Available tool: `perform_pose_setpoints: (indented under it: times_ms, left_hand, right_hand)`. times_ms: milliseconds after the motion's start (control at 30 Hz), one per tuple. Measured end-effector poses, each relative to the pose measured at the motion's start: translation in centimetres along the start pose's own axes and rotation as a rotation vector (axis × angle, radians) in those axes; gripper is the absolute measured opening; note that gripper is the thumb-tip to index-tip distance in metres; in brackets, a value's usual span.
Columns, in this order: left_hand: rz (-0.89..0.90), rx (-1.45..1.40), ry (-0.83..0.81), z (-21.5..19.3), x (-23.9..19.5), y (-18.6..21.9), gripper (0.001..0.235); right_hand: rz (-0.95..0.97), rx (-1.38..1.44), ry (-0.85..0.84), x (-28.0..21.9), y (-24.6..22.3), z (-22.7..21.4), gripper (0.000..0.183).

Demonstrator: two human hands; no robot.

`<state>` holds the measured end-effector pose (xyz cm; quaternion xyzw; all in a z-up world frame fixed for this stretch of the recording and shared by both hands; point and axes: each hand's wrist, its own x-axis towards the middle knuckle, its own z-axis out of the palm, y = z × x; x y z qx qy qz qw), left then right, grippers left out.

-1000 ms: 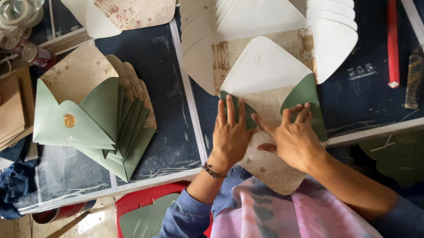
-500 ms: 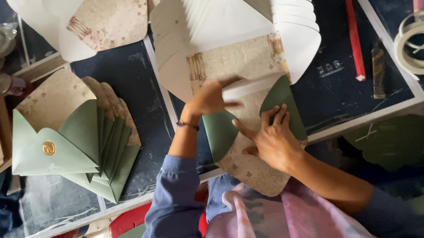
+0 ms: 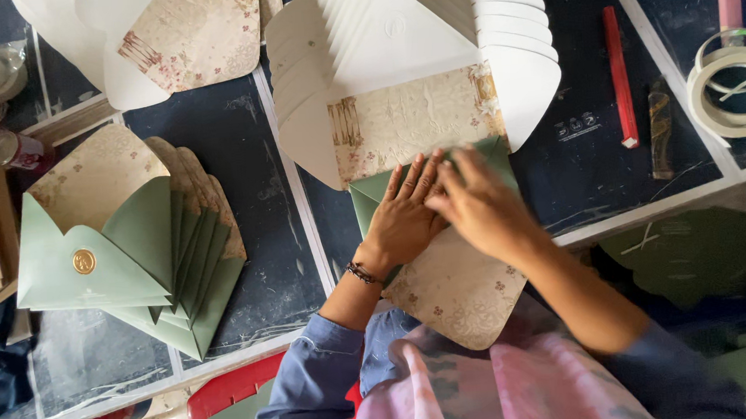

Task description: The person folds a stack of white paper sheets with a floral pattern into triangular envelopes. They fold the bottom corners inward and then fold the top section down to create a flap, repeating this process for multiple sheets and stacking the finished envelopes on the table.

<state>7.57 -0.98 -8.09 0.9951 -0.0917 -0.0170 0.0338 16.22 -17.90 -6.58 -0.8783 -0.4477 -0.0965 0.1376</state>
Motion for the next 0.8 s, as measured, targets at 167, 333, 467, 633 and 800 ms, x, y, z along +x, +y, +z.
perform_pose_setpoints:
  times_ms: [167,333,467,633,800]
  left_hand:
    - [-0.304,0.124,-0.093,-1.2,-0.8,1.5,0.104]
    - [-0.477,-0.138,-0.044,-3.0,-2.2,1.0,0.100]
    - [-0.450,-0.206,0.024,-3.6,-2.2,0.6,0.093]
    - [-0.427,-0.168,0.018,-2.2,-1.5,-2.2,0.098]
    - [-0.458,-0.487,0.115,-6.0,-6.3,-5.8,0.066]
  right_hand:
    - [-0.126,0.160,-0.157,0.2,-0.7,-1.3,0.088]
    - [-0.062,0.069,-0.218,-1.6,3.5,-1.4,0.092]
    - [-0.062,0.036,-0.072,-2.1,3.5,-1.6,0.088]
    - [0.044,0.398,0.246,-3.2,5.0,-1.9,0.048]
    - [0.343,0.660,0.449,-5.7,8.3,0.8,0.012]
